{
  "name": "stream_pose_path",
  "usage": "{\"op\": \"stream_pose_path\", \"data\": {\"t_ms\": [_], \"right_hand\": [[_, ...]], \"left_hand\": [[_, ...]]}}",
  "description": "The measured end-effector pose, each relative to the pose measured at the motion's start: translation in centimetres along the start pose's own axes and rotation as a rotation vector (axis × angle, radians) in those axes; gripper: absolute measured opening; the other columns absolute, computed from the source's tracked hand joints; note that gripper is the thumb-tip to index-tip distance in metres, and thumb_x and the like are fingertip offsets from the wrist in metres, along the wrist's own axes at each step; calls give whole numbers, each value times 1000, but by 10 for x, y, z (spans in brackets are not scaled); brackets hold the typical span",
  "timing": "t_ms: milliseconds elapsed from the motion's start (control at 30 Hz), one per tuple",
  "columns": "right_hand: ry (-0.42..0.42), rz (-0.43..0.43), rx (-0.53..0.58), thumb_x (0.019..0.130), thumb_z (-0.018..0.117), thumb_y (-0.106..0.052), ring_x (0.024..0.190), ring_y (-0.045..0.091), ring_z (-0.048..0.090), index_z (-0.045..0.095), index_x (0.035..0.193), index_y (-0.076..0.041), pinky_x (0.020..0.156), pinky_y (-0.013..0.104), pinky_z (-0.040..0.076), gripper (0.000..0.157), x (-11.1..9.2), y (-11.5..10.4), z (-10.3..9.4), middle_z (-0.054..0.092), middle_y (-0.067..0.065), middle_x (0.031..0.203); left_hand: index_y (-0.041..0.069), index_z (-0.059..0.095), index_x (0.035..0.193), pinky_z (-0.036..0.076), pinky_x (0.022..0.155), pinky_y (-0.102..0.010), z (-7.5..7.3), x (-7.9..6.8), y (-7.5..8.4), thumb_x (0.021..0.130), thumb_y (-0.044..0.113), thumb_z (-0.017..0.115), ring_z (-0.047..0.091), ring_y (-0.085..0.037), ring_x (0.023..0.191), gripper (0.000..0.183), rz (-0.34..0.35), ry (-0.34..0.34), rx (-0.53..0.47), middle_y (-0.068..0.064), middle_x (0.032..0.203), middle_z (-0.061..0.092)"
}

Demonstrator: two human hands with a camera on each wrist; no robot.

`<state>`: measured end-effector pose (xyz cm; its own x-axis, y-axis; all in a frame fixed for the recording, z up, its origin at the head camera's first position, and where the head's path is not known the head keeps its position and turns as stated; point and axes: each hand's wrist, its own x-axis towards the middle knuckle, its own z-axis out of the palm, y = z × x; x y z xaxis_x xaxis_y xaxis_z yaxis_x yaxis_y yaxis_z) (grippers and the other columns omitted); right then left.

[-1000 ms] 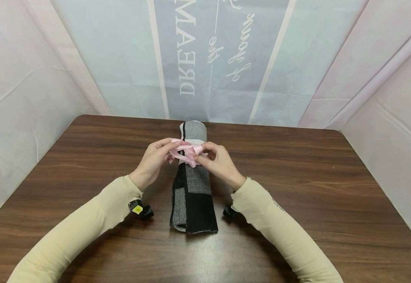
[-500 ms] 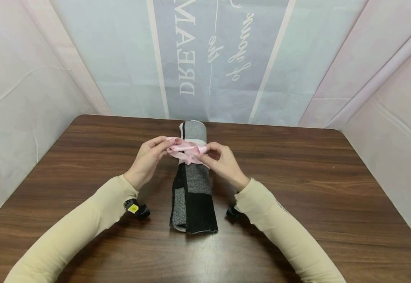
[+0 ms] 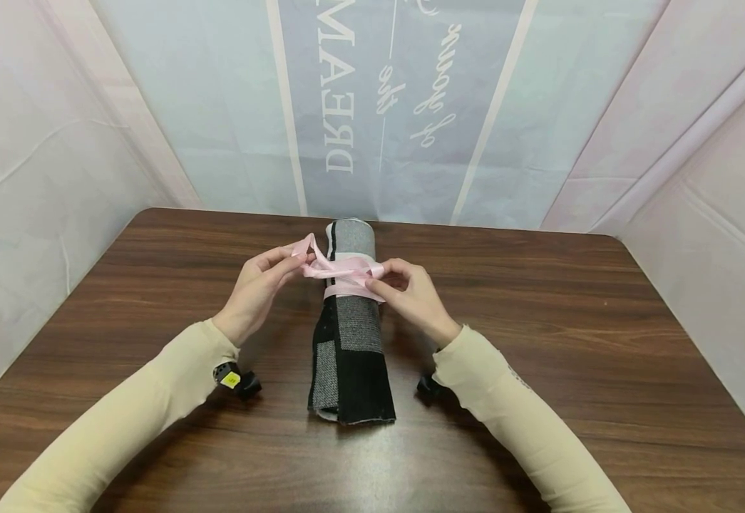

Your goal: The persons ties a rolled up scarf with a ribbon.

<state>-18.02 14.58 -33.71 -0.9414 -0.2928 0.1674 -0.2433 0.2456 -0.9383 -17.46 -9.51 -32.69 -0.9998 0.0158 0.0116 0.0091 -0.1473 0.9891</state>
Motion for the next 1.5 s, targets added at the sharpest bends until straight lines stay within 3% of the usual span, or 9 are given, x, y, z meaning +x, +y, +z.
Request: {"op": "stream_pose_path", "data": {"t_ms": [133, 333, 467, 700, 933, 1167, 1500], "right_hand": [[-2, 1, -3, 89, 66, -11, 79, 8, 60, 62, 93, 1, 71, 21, 49, 14, -1, 0, -2, 64, 4, 96], [3, -14, -13, 88, 66, -11, 84, 9, 62, 62, 92, 2, 74, 20, 49, 14, -2, 2, -7, 67, 0, 97], [2, -20, -10, 88, 66, -10, 86, 9, 63, 62, 91, 3, 76, 19, 49, 14, -3, 3, -10, 69, 4, 100], [4, -13, -15, 90, 65, -10, 89, 9, 64, 63, 94, 4, 77, 19, 50, 16, -4, 6, -16, 69, 11, 103], [34, -6, -35, 90, 65, -11, 87, 7, 63, 63, 95, 6, 76, 18, 50, 18, -6, 11, -26, 67, 18, 105], [55, 4, -108, 90, 65, -14, 82, 12, 64, 63, 95, 5, 72, 19, 50, 19, -10, 15, -38, 66, -4, 92], [90, 12, -137, 91, 65, -14, 81, 9, 64, 62, 94, 4, 71, 21, 51, 19, -17, 19, -51, 67, -8, 93]], "left_hand": [[9, 68, 83, 35, 109, -36, -4, 0, -2, 87, 10, 67, 44, -17, 132, 4, 32, 12, 32, -5, 141, 52], [1, 66, 83, 35, 109, -40, -10, -1, -3, 85, 9, 69, 48, -27, 129, 9, 76, 17, 126, -5, 146, 44], [4, 62, 78, 34, 109, -43, -13, -2, -3, 84, 8, 70, 49, -32, 128, 11, 103, 17, 164, -5, 149, 41], [5, 55, 74, 32, 111, -48, -23, -1, -7, 83, 7, 70, 41, -29, 135, 18, 120, 38, 215, -9, 150, 38], [2, 57, 76, 33, 111, -44, -33, -1, -10, 83, 8, 71, 39, -27, 136, 17, 116, 36, 269, -9, 150, 38], [0, 58, 78, 32, 111, -43, -40, -2, -9, 82, 8, 71, 38, -25, 137, 16, 120, 43, 295, -10, 148, 40], [0, 58, 77, 33, 110, -43, -50, -3, -11, 82, 9, 72, 42, -28, 134, 18, 103, 43, 314, -9, 148, 41]]}}
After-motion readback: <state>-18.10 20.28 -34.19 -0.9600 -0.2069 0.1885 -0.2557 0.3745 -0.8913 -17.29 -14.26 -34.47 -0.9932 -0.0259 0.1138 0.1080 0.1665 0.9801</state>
